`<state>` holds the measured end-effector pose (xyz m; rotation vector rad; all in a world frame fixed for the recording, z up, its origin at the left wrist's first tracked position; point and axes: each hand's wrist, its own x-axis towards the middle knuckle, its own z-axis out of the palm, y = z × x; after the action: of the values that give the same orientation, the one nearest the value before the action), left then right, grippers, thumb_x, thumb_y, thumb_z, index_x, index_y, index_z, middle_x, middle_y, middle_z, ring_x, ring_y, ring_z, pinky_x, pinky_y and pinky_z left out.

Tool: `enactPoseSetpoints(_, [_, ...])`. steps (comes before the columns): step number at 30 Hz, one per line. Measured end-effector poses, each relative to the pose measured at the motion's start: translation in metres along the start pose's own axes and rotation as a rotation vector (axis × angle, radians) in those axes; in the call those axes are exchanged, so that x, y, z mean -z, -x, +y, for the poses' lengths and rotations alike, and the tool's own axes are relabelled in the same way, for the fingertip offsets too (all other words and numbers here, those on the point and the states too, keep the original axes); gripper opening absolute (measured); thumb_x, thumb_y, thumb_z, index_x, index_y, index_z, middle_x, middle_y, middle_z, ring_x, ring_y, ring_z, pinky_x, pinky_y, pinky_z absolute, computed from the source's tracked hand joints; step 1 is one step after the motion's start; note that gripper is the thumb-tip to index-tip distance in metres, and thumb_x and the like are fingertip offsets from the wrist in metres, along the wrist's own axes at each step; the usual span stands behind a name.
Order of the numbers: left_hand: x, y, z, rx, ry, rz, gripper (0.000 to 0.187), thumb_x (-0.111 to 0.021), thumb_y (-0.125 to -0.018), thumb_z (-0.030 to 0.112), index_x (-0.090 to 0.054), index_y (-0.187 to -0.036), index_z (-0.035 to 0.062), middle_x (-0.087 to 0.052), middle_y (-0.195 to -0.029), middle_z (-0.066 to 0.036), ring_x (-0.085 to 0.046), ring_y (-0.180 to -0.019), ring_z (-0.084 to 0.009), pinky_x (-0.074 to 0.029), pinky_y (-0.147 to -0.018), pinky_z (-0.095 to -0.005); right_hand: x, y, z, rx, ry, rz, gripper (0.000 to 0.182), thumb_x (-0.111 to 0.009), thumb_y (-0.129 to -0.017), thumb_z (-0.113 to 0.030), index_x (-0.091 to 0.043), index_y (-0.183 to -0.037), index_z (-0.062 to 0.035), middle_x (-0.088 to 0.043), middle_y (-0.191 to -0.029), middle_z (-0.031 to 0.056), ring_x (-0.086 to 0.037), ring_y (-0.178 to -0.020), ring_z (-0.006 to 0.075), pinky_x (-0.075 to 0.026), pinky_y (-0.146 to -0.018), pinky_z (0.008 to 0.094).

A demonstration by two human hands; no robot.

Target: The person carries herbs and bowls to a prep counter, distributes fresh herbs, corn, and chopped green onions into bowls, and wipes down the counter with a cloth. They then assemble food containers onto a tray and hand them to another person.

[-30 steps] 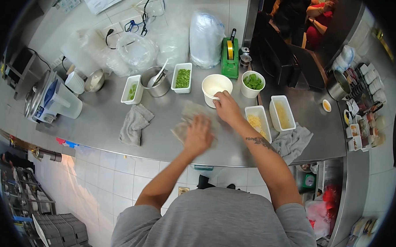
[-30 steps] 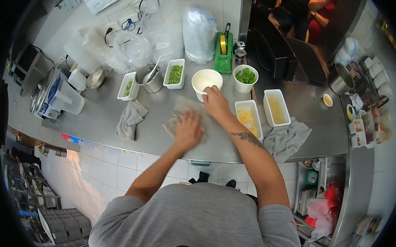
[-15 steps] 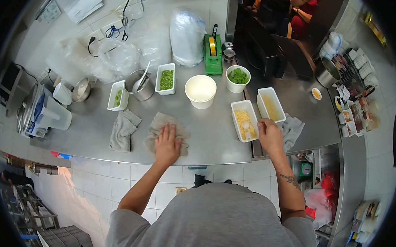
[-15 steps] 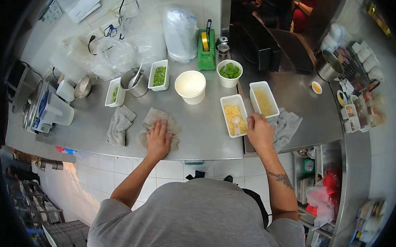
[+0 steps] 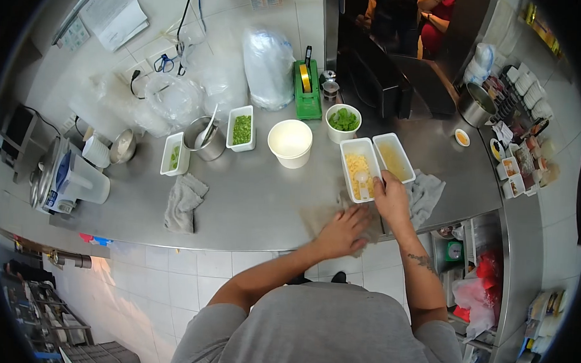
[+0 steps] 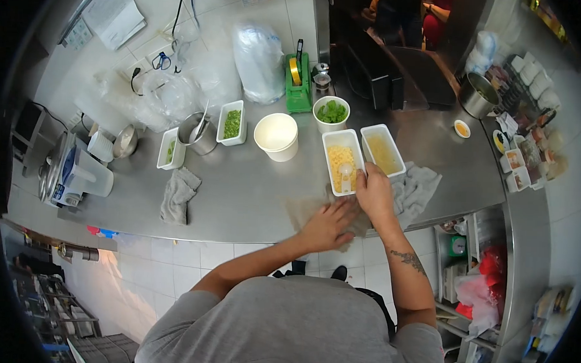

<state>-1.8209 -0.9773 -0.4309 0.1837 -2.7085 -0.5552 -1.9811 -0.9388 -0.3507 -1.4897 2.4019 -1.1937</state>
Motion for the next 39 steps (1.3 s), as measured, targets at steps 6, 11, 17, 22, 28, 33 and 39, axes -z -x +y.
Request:
enactPoseSetpoints(6, [0.034,0.067,-0.029,0.313,-0.225,-0.088,0.06,-0.062,-0.083,0.03,-0.042,-0.137,0.013,-0.037,-0.144,-0.011,-0.038,-0.13,-0.0293,-0.036,-0.094,-0.0479,-0.034,-0.003,0.006,-0.024,0.023,-0.044,0.017,-0.052,-0.088,-0.012,-0.052,-0.08,0.0037,-0.058,-0.082,0.027,-0.055,-0.078,0.0465,-0.043,-0.07,0.0507])
enactPoseSetpoints(11, [0.081,0.111,-0.119,0.61,-0.389,0.128,0.051,-0.056,-0.089,0.031,-0.044,-0.137,0.0169,-0.039,-0.144,-0.009,-0.037,-0.13,-0.0302,-0.035,-0.093,-0.0512,-0.059,-0.006,0.009,-0.14,-0.034,-0.163,0.022,-0.051,-0.091,-0.016,-0.056,-0.09,0.0049,-0.059,-0.081,0.0242,-0.061,-0.076,0.0401,-0.048,-0.068,0.0457])
enactPoseSetpoints(17, [0.169,0.205,-0.174,0.852,-0.408,0.326,0.043,-0.056,-0.09,0.027,-0.053,-0.132,0.0227,-0.047,-0.138,-0.009,-0.044,-0.124,-0.0323,-0.036,-0.097,-0.0493,-0.041,0.009,-0.02,-0.31,-0.332,-0.118,0.036,-0.046,-0.098,-0.025,-0.054,-0.118,0.0041,-0.059,-0.073,0.0101,-0.06,-0.059,0.0151,-0.049,-0.055,0.0287])
enactPoseSetpoints(22, [0.186,0.308,-0.2,1.027,-0.806,0.262,0.046,-0.058,-0.085,0.016,-0.054,-0.129,0.0249,-0.051,-0.131,-0.011,-0.049,-0.115,-0.0345,-0.039,-0.091,-0.0501,-0.017,0.049,-0.004,-0.186,-0.236,-0.017,0.025,-0.052,-0.094,-0.02,-0.061,-0.101,0.0017,-0.063,-0.084,0.0144,-0.061,-0.069,0.0246,-0.049,-0.06,0.0336])
enactPoseSetpoints(28, [0.257,0.36,-0.283,1.406,-0.817,0.602,0.034,-0.052,-0.087,0.013,-0.061,-0.12,0.0184,-0.055,-0.122,-0.014,-0.053,-0.097,-0.0407,-0.043,-0.085,-0.0481,0.015,0.079,0.053,-0.023,0.082,0.315,0.008,-0.058,-0.086,-0.01,-0.061,-0.087,-0.003,-0.061,-0.086,0.0128,-0.056,-0.081,0.0302,-0.044,-0.073,0.0392])
enactPoseSetpoints(33, [0.274,0.263,-0.234,1.296,-0.859,0.5,0.028,-0.053,-0.09,0.021,-0.063,-0.113,0.0082,-0.063,-0.109,-0.014,-0.06,-0.095,-0.0357,-0.047,-0.083,-0.0424,0.037,0.062,0.09,-0.229,0.205,0.462,0.018,-0.057,-0.083,-0.007,-0.056,-0.101,-0.001,-0.056,-0.104,0.0163,-0.05,-0.101,0.0332,-0.038,-0.088,0.041])
enactPoseSetpoints(39, [0.171,0.105,-0.109,0.608,-0.318,0.095,0.043,-0.061,-0.085,0.031,-0.058,-0.123,0.0118,-0.054,-0.128,-0.014,-0.05,-0.116,-0.0314,-0.038,-0.092,-0.0475,0.007,0.055,0.138,-0.218,0.213,0.406,0.039,-0.056,-0.084,-0.013,-0.05,-0.12,0.0003,-0.051,-0.12,0.019,-0.046,-0.113,0.0364,-0.034,-0.098,0.043])
